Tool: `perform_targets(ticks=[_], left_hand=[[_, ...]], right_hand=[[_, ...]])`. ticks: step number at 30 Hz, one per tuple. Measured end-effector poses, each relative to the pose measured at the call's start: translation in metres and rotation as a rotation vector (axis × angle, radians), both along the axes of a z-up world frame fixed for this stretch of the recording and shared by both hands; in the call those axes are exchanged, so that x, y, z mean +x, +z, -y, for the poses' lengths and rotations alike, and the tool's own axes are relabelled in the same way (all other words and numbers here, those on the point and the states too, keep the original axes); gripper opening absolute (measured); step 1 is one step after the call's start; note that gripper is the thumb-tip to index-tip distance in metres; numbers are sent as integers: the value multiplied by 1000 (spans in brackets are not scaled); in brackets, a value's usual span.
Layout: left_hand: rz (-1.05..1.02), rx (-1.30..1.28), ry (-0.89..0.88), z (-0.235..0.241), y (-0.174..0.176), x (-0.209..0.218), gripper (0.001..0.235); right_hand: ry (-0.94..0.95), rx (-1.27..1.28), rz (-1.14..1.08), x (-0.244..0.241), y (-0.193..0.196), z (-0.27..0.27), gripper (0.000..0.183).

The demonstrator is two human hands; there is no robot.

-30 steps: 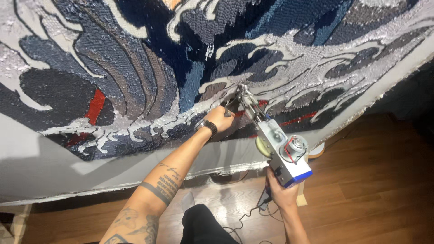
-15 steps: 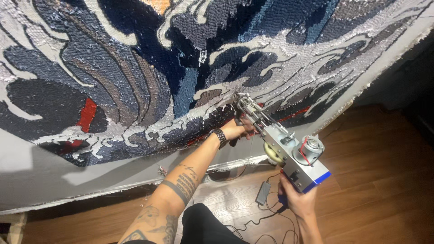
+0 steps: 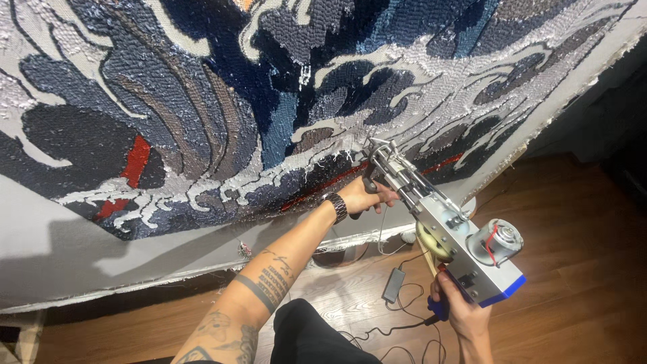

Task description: The person uses a handheld tufting gun to apply white yarn into a rug stretched on a frame. The operator guides the tool along a pre-marked red line, creating a continuous white border while maintaining steady pressure and alignment.

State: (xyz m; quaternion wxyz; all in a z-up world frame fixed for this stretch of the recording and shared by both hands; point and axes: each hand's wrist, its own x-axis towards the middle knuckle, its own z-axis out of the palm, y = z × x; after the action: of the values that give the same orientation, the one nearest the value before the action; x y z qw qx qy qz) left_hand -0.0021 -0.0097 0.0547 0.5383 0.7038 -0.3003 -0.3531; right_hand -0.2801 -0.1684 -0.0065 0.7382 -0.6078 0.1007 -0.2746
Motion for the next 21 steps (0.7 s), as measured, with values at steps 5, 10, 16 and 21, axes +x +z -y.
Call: perform_targets(ticks=[5, 10, 16, 21], left_hand=[[-55, 11, 26, 2, -22, -1, 23], [-130, -9, 40, 1, -45, 3, 13], [-70, 93, 77, -2, -66, 11, 18], [-47, 145, 85, -1, -79, 19, 20]], right_hand=[[-28, 9, 10, -1, -9, -4, 8], [-43, 6, -21, 2, -6, -13, 9], [-32, -90, -60, 9, 7, -22, 11], [-38, -73, -67, 14, 6, -25, 9]])
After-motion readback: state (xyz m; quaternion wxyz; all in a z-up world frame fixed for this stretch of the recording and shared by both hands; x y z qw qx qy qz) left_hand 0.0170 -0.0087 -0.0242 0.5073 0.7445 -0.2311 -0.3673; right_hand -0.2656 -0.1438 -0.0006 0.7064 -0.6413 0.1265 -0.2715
